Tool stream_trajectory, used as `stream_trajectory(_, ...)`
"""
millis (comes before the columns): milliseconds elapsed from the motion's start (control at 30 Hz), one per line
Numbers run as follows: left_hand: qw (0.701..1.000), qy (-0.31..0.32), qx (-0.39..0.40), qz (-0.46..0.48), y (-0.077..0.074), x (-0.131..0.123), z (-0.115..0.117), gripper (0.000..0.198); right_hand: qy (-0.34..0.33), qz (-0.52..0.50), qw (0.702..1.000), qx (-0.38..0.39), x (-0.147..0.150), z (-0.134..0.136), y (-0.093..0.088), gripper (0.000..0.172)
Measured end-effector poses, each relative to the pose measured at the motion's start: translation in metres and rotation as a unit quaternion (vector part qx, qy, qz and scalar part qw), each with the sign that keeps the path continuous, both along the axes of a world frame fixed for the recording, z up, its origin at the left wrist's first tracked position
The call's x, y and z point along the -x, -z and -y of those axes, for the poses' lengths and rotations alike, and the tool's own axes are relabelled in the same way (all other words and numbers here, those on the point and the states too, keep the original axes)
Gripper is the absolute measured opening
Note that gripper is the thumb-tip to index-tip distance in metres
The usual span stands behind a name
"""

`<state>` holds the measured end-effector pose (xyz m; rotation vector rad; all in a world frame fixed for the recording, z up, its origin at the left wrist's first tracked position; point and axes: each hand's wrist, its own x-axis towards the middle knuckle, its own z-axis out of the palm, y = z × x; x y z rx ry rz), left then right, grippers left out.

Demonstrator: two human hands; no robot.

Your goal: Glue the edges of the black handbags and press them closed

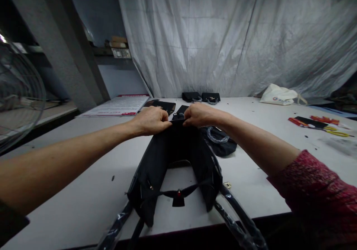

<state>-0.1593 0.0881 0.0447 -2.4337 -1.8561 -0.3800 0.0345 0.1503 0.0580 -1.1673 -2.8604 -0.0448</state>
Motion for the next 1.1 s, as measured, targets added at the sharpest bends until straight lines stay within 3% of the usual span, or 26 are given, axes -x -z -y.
stream_trajectory(233, 1.0, 0.016, -0.007, 0.005, 0.001, 0.0, -0.002, 0.029, 0.053, -0.032, 0.996, -0.063, -0.002, 0.004, 0.014, 0.024)
stream_trajectory(400, 0.996, 0.03, 0.057, 0.062, 0.0, 0.0, -0.009, 0.037, -0.008, -0.001, 1.0, -0.03, -0.002, 0.003, 0.002, 0.028)
stream_trajectory(500, 0.994, 0.059, 0.05, 0.073, 0.002, -0.002, -0.013, 0.033, -0.042, -0.015, 0.999, -0.03, 0.003, 0.004, 0.0, 0.031)
stream_trajectory(633, 0.997, 0.05, 0.025, 0.05, 0.005, -0.005, -0.016, 0.026, -0.103, -0.004, 0.993, -0.062, 0.011, 0.006, 0.006, 0.022)
stream_trajectory(833, 0.997, 0.061, -0.021, 0.04, 0.007, -0.008, -0.015, 0.025, -0.079, 0.0, 0.99, -0.121, 0.013, 0.011, 0.01, 0.025)
stream_trajectory(1000, 0.996, 0.042, -0.004, 0.077, 0.009, -0.01, -0.013, 0.023, -0.088, 0.057, 0.992, -0.066, 0.018, 0.012, 0.0, 0.029)
stream_trajectory(1100, 0.988, 0.036, 0.003, 0.149, 0.011, -0.011, -0.012, 0.024, -0.087, 0.075, 0.992, -0.054, 0.02, 0.011, 0.001, 0.033)
